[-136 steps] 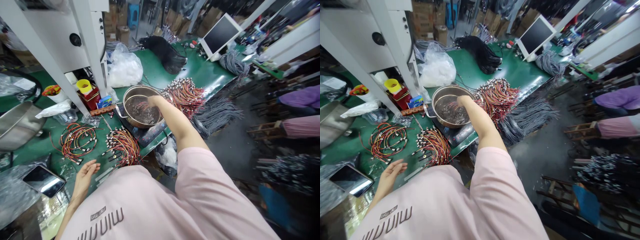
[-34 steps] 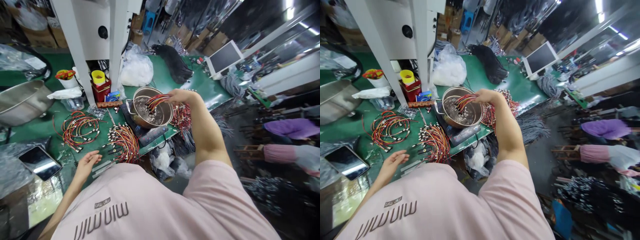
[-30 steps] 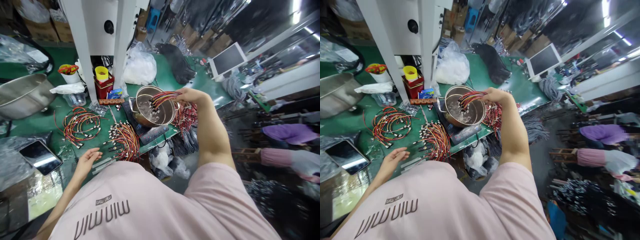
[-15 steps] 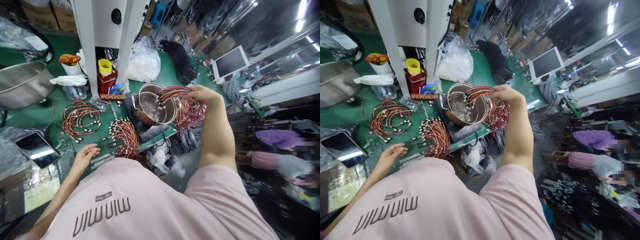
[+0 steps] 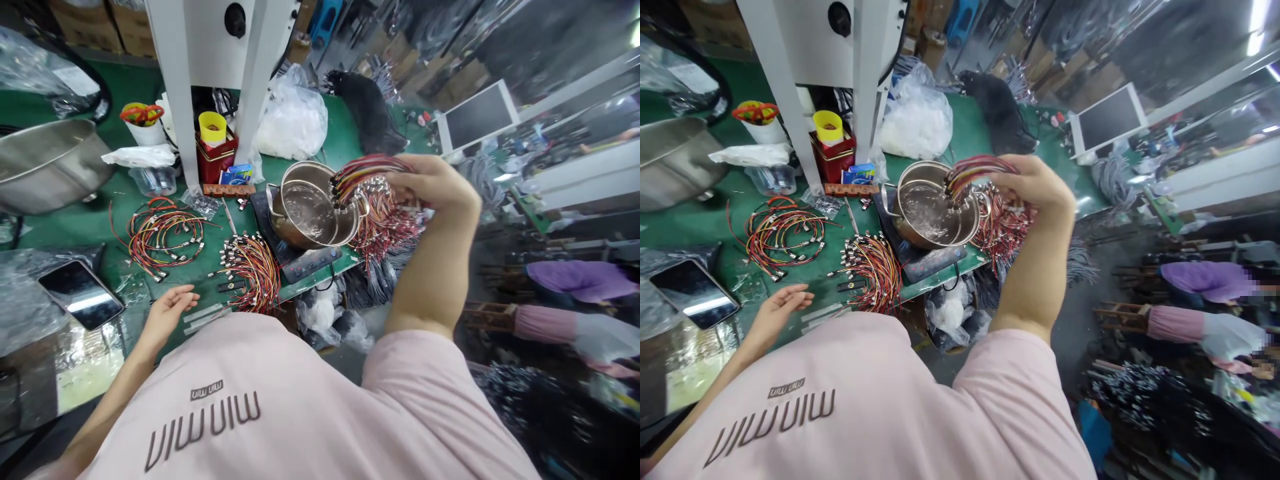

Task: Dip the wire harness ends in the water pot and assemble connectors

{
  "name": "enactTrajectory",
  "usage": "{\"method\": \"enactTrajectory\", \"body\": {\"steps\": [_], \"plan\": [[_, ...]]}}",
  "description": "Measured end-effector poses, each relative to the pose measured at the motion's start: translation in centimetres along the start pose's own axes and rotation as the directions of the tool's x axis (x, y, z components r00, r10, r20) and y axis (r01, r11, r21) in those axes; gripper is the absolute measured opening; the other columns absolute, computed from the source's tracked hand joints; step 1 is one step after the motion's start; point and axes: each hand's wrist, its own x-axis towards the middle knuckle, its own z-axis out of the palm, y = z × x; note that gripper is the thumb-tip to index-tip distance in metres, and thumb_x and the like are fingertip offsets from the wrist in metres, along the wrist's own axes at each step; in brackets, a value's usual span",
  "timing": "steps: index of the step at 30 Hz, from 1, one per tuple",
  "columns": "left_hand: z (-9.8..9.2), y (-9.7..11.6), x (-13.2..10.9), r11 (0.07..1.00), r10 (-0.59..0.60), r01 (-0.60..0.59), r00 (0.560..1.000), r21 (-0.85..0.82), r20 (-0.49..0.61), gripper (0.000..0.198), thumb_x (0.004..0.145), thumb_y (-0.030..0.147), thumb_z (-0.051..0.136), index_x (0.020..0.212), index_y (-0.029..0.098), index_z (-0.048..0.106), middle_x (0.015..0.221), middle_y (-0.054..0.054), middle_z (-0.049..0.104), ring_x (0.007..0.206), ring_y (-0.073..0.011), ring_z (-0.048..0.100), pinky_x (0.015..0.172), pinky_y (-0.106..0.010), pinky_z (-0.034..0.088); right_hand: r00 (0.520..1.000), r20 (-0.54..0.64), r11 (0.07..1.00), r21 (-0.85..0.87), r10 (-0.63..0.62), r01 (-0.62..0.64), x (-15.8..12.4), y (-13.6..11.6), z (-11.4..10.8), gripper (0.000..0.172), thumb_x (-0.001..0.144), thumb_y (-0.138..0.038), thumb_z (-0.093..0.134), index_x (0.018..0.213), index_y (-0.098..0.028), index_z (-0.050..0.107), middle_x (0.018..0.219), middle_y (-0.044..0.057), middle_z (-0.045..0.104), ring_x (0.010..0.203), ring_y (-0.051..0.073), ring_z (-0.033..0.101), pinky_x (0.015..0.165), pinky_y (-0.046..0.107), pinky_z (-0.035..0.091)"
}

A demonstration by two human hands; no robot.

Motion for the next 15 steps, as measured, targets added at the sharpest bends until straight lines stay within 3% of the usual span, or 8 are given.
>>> {"method": "enactTrajectory", "body": {"steps": [5, 7, 12, 15], "plan": [[0.2, 0.3, -0.2, 1.000, 0.017, -0.017, 1.000, 0.015, 0.005, 0.064, 0.058, 0.059, 0.080, 0.102, 0.015, 0.065, 0.089, -0.009, 0.074, 0.079, -0.0188, 0.066, 0.079, -0.034, 0.050, 0.998, 0.056, 0.949, -0.316, -0.007, 0.024, 2.8, -0.1, 4.4, 0.015, 0.080, -0.027, 0.061, 0.073, -0.014, 0.063, 0.055, -0.004, 0.042, 0.057, 0.011, 0.039, 0.058, 0.026, 0.033], [0.0, 0.2, -0.3, 1.000, 0.014, -0.014, 1.000, 0.008, -0.007, 0.064, 0.058, 0.058, 0.081, 0.103, 0.015, 0.065, 0.090, -0.009, 0.074, 0.079, -0.0184, 0.066, 0.079, -0.034, 0.050, 0.999, 0.025, 0.939, -0.339, -0.046, 0.052, 2.8, 0.0, 4.3, 0.015, 0.081, -0.026, 0.058, 0.074, -0.014, 0.063, 0.057, -0.004, 0.044, 0.058, 0.011, 0.039, 0.059, 0.026, 0.033], [-0.4, -0.3, -0.6, 1.000, -0.012, 0.012, 1.000, -0.009, -0.024, 0.065, 0.056, 0.058, 0.081, 0.101, 0.015, 0.065, 0.087, -0.008, 0.074, 0.077, -0.0169, 0.065, 0.077, -0.031, 0.050, 0.992, -0.070, 0.924, -0.376, -0.103, 0.069, 1.1, 0.3, 1.3, 0.016, 0.083, -0.030, 0.057, 0.079, -0.016, 0.062, 0.059, -0.001, 0.047, 0.059, 0.013, 0.042, 0.059, 0.028, 0.035], [0.0, -0.1, -0.5, 1.000, -0.008, 0.008, 1.000, -0.009, -0.014, 0.065, 0.055, 0.058, 0.082, 0.101, 0.015, 0.065, 0.086, -0.007, 0.074, 0.076, -0.0165, 0.065, 0.077, -0.031, 0.050, 0.982, -0.166, 0.878, -0.479, -0.087, -0.004, 1.7, 0.1, 2.4, 0.019, 0.085, -0.029, 0.052, 0.079, -0.015, 0.063, 0.062, 0.003, 0.051, 0.064, 0.016, 0.046, 0.062, 0.030, 0.038]]}}
